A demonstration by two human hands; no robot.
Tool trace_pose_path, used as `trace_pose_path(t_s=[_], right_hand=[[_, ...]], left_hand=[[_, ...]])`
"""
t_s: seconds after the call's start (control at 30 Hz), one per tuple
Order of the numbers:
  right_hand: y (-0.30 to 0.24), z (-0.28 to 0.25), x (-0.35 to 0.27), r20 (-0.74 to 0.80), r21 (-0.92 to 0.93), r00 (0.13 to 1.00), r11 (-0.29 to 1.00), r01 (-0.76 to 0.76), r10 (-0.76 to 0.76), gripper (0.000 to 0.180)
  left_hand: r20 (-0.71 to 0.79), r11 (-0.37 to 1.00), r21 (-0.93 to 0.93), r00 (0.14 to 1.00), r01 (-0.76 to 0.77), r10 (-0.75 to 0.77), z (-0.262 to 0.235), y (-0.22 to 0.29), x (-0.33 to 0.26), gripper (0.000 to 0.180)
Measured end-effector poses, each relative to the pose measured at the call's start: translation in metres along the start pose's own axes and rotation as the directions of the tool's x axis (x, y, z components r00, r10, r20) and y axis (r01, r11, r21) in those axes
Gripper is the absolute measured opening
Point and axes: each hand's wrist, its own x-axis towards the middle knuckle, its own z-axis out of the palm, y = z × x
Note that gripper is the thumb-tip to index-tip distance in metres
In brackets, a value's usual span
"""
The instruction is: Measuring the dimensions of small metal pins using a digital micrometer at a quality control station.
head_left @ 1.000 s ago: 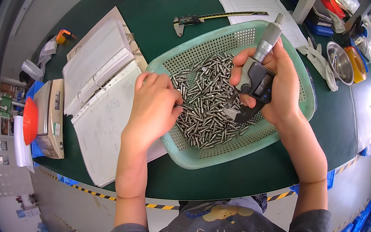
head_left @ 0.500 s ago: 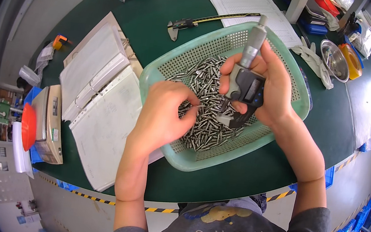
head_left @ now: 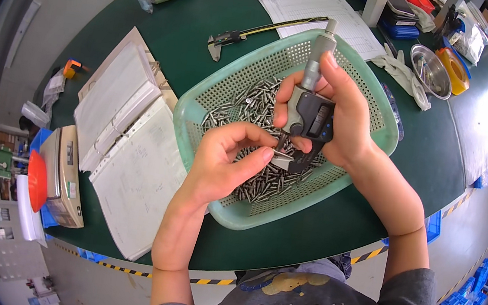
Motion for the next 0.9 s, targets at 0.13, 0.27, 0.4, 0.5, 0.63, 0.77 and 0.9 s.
trace_pose_path(t_s=[0.13, 0.27, 0.4, 0.5, 0.63, 0.77, 0.9], right_hand=[[0.001, 0.0, -0.001, 0.005, 0.039, 1.0, 0.999, -0.011, 0.011, 0.057], [0.003, 0.0, 0.0, 0.006, 0.046, 1.0, 0.999, -0.008, 0.008, 0.058], [0.002, -0.001, 0.0, 0.013, -0.013, 1.0, 1.0, -0.012, 0.013, 0.061], [0.003, 0.001, 0.001, 0.014, 0.026, 1.0, 1.0, -0.018, 0.018, 0.063], [0.002, 0.0, 0.004, 0.003, 0.04, 1.0, 0.999, 0.01, -0.01, 0.064], [0.003, -0.008, 0.004, 0.042, 0.069, 0.998, 0.997, 0.044, -0.047, 0.064], [0.005, -0.007, 0.005, 0.039, 0.07, 0.998, 0.997, 0.038, -0.041, 0.064]], left_hand=[[0.034, 1.0, 0.011, 0.999, -0.002, 0.002, 0.001, 0.001, 0.0, 0.016], [0.003, 0.999, -0.008, 0.999, 0.036, -0.036, 0.002, 0.004, 0.0, 0.015], [0.016, 0.999, 0.039, 0.999, 0.036, -0.037, 0.0, 0.003, 0.001, 0.013], [-0.005, 0.998, 0.069, 1.0, -0.013, 0.013, -0.001, 0.005, 0.0, 0.013], [-0.162, 0.934, 0.35, 0.977, -0.072, 0.136, -0.006, 0.002, 0.004, 0.009], [0.053, 0.451, 0.879, 0.97, -0.157, 0.236, -0.024, 0.011, -0.001, 0.013], [0.141, 0.181, 0.969, 0.978, -0.168, 0.151, -0.03, 0.006, -0.007, 0.012]])
